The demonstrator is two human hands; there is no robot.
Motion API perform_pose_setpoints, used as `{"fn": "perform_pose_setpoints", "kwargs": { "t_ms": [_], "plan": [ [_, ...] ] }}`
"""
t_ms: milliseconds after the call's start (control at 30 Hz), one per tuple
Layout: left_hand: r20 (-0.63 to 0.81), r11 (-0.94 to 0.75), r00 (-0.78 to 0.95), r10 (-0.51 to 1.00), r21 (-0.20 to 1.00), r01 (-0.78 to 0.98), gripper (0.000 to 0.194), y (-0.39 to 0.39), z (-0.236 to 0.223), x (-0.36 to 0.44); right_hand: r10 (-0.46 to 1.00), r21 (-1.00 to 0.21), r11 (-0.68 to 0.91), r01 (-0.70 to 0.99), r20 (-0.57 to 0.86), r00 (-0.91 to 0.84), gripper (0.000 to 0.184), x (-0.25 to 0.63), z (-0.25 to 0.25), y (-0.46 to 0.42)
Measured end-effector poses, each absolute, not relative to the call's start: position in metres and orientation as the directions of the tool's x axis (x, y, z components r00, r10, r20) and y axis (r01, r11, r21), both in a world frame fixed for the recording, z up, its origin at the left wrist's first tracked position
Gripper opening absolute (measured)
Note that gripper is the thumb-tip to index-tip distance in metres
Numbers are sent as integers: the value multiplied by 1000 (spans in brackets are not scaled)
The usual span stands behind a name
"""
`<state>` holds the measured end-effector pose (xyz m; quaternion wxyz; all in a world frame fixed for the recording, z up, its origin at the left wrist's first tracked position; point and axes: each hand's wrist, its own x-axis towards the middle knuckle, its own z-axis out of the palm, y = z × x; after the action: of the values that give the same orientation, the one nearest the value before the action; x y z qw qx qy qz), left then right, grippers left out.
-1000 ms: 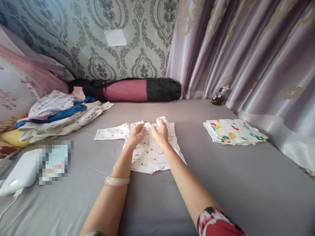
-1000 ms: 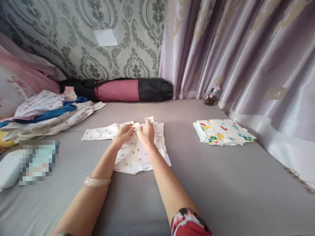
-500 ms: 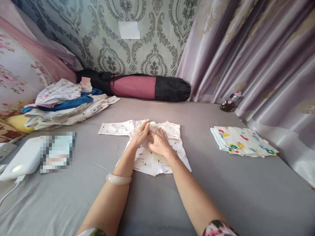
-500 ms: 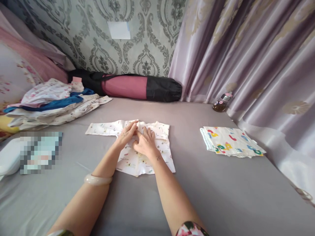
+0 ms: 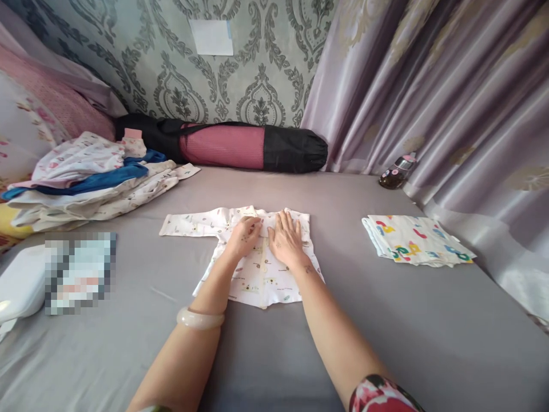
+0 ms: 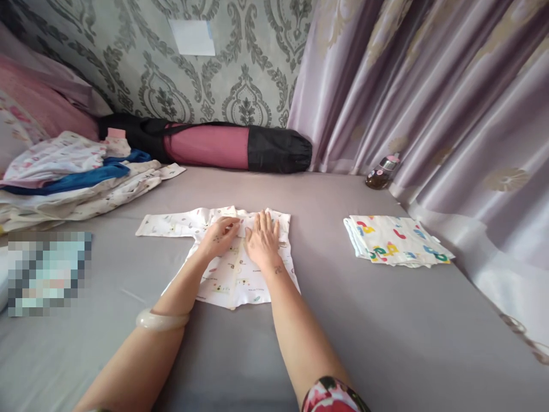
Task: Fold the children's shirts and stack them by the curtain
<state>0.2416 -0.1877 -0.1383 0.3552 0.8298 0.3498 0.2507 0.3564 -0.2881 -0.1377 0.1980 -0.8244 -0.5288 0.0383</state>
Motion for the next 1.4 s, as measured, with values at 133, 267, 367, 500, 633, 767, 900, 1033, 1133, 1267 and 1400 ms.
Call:
{"fn": "perform_pose_setpoints", "kwargs": {
  "t_ms": [133,267,367,500,633,767,900,1033,1133,1267,1400],
  "plan": [
    [168,-542,651,740,722,429,35,-186,-142,241,886,-349,-397,849,94,453,61,356,-146,-289],
    [174,-558,666,726,715,422,37,-186,-144,239,889,-362,-395,844,80,450,61,357,-145,-288],
    [189,-575,671,717,704,417,36,-186,-144,237,891,-376,-398,837,58,450,60,358,-140,-289],
    [234,-628,688,687,668,400,35,-185,-147,236,854,-342,-457,821,89,512,62,360,-135,-290],
    [269,-676,695,667,610,413,35,-184,-151,237,801,-284,-549,786,90,592,64,366,-137,-292],
    [283,-706,703,652,563,429,34,-184,-153,238,784,-266,-586,766,55,619,67,370,-144,-293],
    [285,-714,705,650,546,438,36,-185,-152,238,787,-262,-584,768,48,615,67,369,-144,-293],
    [257,-709,713,653,539,455,36,-186,-152,235,782,-273,-592,758,31,622,65,371,-139,-293],
    [258,-707,705,661,529,470,35,-186,-155,234,749,-263,-631,730,35,661,65,376,-137,-294],
    [285,-707,674,681,496,505,33,-185,-161,235,721,-218,-677,703,-7,693,66,384,-139,-296],
    [283,-714,681,676,478,511,30,-184,-165,236,717,-195,-689,698,-45,695,68,385,-141,-297]
  ]
}}
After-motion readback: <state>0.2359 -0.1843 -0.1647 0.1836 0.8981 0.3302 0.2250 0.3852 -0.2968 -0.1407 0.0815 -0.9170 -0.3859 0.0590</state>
